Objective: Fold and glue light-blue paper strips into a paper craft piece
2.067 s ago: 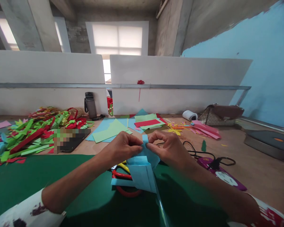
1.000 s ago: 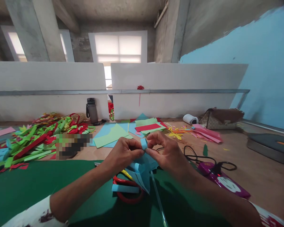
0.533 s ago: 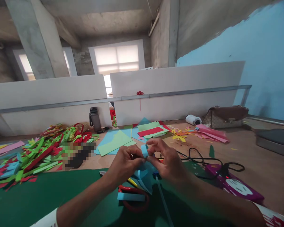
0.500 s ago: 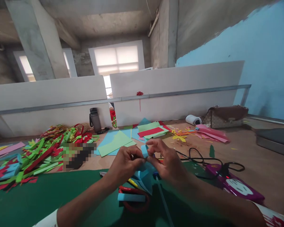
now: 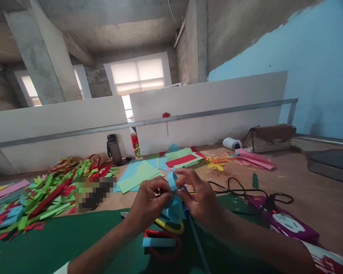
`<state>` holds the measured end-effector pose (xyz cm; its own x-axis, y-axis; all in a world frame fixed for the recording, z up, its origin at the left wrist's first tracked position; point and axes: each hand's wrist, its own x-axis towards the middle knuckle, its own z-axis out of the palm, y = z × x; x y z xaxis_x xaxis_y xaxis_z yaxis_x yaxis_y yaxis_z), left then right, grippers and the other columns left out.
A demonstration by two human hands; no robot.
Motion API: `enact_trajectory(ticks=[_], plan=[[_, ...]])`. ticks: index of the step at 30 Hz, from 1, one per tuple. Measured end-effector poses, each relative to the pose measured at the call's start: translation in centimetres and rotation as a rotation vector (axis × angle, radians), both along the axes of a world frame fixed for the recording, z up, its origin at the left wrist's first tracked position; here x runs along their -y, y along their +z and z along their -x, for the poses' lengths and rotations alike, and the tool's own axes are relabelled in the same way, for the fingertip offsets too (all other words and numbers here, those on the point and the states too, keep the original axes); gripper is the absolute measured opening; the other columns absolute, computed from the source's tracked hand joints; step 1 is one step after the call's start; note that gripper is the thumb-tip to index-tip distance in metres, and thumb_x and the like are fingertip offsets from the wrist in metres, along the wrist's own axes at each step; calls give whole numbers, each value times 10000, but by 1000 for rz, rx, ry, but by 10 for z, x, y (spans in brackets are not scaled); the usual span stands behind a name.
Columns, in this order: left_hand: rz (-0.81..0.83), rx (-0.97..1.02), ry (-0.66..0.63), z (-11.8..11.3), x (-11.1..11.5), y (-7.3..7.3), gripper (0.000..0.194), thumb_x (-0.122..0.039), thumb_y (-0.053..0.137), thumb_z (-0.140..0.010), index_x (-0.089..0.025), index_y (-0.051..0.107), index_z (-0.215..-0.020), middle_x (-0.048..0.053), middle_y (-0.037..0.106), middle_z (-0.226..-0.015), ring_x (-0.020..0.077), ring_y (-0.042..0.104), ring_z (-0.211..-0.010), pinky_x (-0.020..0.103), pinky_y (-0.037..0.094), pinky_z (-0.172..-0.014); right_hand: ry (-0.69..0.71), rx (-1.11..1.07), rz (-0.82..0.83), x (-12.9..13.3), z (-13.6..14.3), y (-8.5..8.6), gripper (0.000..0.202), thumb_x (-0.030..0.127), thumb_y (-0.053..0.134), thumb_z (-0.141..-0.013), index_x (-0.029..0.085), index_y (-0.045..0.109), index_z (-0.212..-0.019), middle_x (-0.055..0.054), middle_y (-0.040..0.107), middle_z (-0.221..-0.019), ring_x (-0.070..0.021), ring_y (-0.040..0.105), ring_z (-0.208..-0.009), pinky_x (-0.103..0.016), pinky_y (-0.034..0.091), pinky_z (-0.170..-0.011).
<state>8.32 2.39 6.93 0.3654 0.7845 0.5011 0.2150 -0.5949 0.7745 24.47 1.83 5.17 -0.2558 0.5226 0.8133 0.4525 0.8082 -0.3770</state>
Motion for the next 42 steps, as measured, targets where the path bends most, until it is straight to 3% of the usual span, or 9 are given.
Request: enact_trajectory(ticks=[5, 15, 23, 29, 32, 35, 38, 42], plan=[[-46, 26, 8, 0, -3, -3, 136, -84, 557, -728, -142, 609, -618, -27, 472, -609, 85, 397, -583, 199, 323, -539, -41, -21, -29, 1, 1, 1, 472, 43, 479, -757, 231, 395, -1182, 7, 579, -798, -167, 584, -826, -334, 455, -810], [-104, 103, -8, -3, 3, -5, 150, -115, 573, -763, -147, 587, -618, -22, 493, -655, 84, 418, -617, 188, 349, -565, -15, -9, -160, -1, 0, -5, 424, 59, 439, -795, 231, 373, -1176, -13, 570, -825, -165, 584, -815, -316, 460, -771], [-51, 136, -20, 1, 1, -5, 109, -170, 594, -770, -161, 639, -672, -17, 513, -659, 92, 437, -636, 186, 368, -572, -63, 21, -229, -6, 0, 0, 98, 129, 576, -797, 208, 525, -828, -12, 614, -789, -178, 571, -797, -409, 355, -880], [-21, 118, 13, 0, 2, -3, 120, -183, 587, -766, -145, 637, -663, -5, 542, -640, 100, 443, -621, 188, 380, -551, -29, 9, -187, -5, 0, 1, 74, 128, 592, -803, 193, 559, -785, 19, 624, -733, -136, 574, -731, -393, 318, -894], [-21, 125, 97, -2, 4, -4, 76, -168, 617, -733, -142, 619, -661, -6, 557, -621, 104, 468, -602, 193, 394, -538, -25, -12, -156, 0, 0, 5, 90, 111, 600, -789, 193, 574, -761, 24, 633, -726, -132, 575, -724, -379, 325, -873], [-148, 171, 221, -2, 7, -8, 55, -148, 637, -721, -161, 585, -705, -12, 594, -660, 120, 540, -646, 213, 443, -595, -60, -4, -121, 4, 0, 10, 97, 118, 585, -795, 196, 598, -738, 23, 643, -711, -142, 575, -714, -384, 328, -855], [-398, 131, 325, 0, 7, -11, 80, -114, 637, -731, -179, 614, -772, -16, 641, -699, 125, 589, -688, 227, 463, -657, -90, 25, -84, 5, 0, 13, 120, 113, 566, -799, 197, 612, -728, 24, 646, -701, -149, 575, -708, -404, 305, -870], [-680, 11, 327, 1, 3, -11, 150, -108, 639, -745, -187, 688, -864, 6, 706, -737, 132, 616, -675, 255, 471, -674, -84, 22, -104, 5, -1, 11, 113, 104, 578, -782, 203, 618, -745, 28, 642, -718, -147, 583, -732, -432, 244, -930]])
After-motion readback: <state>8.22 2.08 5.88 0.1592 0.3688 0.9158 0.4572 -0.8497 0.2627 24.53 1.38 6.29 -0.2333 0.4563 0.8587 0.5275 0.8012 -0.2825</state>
